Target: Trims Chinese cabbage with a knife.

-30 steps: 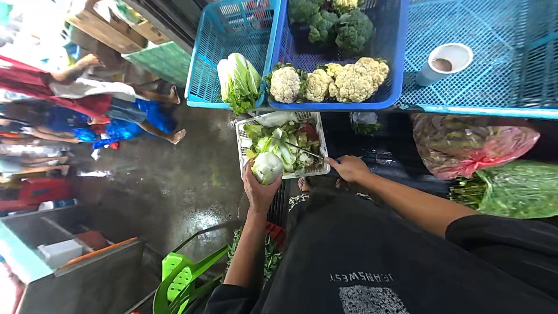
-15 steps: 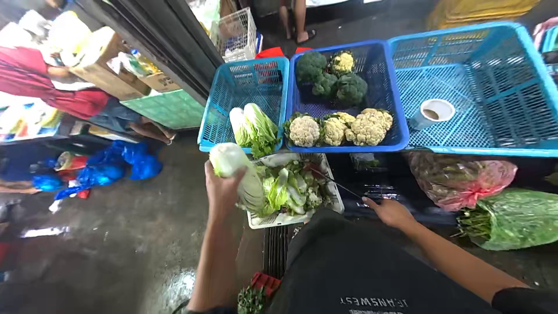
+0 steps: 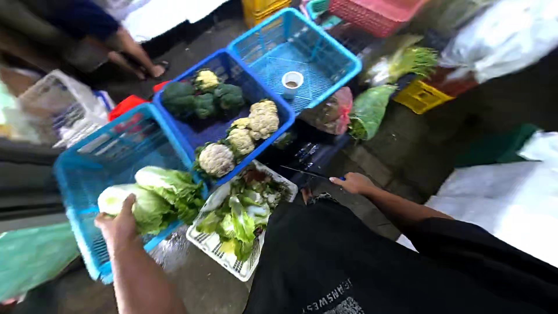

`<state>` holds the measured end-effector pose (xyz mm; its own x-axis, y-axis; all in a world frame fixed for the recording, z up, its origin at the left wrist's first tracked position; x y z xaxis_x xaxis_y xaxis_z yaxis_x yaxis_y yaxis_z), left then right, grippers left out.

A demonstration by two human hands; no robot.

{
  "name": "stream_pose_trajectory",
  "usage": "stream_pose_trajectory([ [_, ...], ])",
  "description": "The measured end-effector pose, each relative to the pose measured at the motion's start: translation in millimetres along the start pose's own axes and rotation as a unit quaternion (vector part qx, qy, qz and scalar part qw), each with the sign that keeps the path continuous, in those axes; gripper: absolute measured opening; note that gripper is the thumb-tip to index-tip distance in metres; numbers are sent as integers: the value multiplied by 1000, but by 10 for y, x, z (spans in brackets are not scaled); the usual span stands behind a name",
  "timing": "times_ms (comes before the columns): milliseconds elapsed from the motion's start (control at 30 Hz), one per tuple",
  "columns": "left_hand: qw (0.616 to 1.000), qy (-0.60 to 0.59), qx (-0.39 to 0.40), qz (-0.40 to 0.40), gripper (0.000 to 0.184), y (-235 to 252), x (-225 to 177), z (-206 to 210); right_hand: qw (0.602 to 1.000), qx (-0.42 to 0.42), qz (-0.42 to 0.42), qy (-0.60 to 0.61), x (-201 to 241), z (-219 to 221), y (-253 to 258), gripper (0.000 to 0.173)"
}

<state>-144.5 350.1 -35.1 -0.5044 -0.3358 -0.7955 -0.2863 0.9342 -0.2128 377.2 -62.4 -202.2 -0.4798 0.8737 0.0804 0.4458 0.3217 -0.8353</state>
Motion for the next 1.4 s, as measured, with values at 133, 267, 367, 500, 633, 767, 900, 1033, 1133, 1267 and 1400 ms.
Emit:
stream_pose_trajectory([
  [133,999,-7,-19,25,88,-171,-16,-61,991,-17,104,78,-655,123,-16,104],
  [267,996,44,-30,68,80,-403,-29,-41,981,-12,165,103,-1152,214,-44,101],
  [367,988,55,-62,130,78,-664,-176,-23,979,-7,171,106,-1270,202,-21,97],
  [500,955,-19,-109,274,58,-1155,-576,185,983,-4,150,108,-1239,25,43,96],
  [633,859,-192,16,474,23,-1769,-968,794,991,-4,86,106,-1330,-192,274,94],
  [767,876,-48,285,387,29,-2598,-962,1996,988,-3,56,144,-1690,-304,614,91],
  [900,782,191,574,149,42,-2758,-74,3355,989,19,82,125,-2218,-334,863,92],
  [1033,846,130,517,-27,48,-2772,360,3989,982,35,131,129,-2851,-363,762,89],
  [1133,903,103,411,-71,54,-2525,434,4410,976,50,170,125,-3329,-336,636,88],
  [1267,924,229,304,-40,54,-1963,575,4886,964,37,219,147,-3703,-213,398,79],
  [1400,836,459,300,16,48,-1513,541,5048,939,7,282,199,-3586,-199,-116,66],
])
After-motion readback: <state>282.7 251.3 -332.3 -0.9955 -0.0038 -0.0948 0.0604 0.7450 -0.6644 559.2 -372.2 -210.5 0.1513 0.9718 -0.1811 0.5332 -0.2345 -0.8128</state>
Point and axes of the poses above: each hand's wrist, its own y-axis towards the middle knuckle, its own z-axis out of the palm, x = y × z, the point moved 1 cm from there along y, towards the middle knuckle
